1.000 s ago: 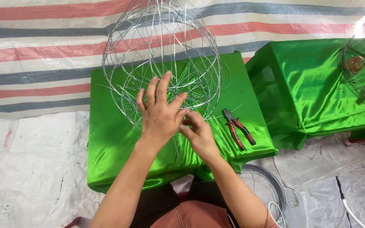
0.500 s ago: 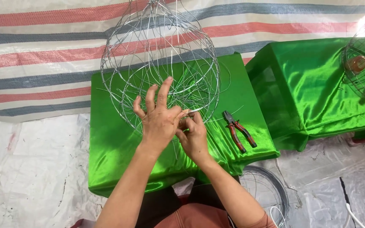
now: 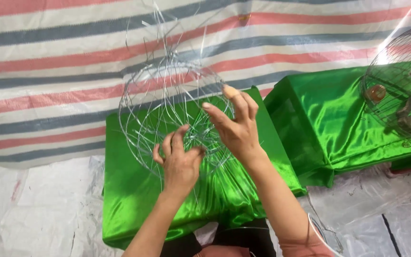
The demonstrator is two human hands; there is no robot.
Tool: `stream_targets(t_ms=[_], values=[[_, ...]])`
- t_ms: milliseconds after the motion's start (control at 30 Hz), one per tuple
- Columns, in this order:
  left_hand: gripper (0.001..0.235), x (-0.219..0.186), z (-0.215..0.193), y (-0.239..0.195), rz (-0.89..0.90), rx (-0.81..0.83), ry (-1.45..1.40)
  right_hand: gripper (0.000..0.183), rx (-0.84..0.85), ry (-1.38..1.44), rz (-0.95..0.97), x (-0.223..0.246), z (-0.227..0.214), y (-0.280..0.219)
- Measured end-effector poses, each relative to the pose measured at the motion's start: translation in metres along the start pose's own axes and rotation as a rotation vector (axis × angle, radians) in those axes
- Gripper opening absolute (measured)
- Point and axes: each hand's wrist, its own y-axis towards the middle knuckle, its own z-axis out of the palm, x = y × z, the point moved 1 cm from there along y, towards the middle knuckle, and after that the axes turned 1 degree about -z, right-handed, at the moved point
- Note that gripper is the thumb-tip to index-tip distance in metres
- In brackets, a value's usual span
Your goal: Reinforcing the joints of a wire frame by wrapping thin wire around the connections and cutting the excess with pliers.
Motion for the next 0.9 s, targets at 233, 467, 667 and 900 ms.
stream_targets(t_ms=[233, 467, 667, 900], values=[[0.006, -0.013, -0.026, 0.009, -0.025, 0.105, 0.115, 0.023, -0.112, 0.035, -0.181, -0.006, 0.028, 0.039], [0.014, -0.012, -0.033, 0.034, -0.066, 0.226, 0.052, 0.03, -0.125, 0.095, -0.196, -0.016, 0.036, 0.039], [0.023, -0.017, -0.051, 0.077, -0.097, 0.174, -0.717, 0.028, -0.11, 0.144, -0.129, -0.01, 0.03, 0.069], [0.027, 0.0, -0.019, 0.072, 0.1, 0.01, -0.84, 0.025, -0.039, 0.228, -0.029, -0.022, 0.041, 0.058]])
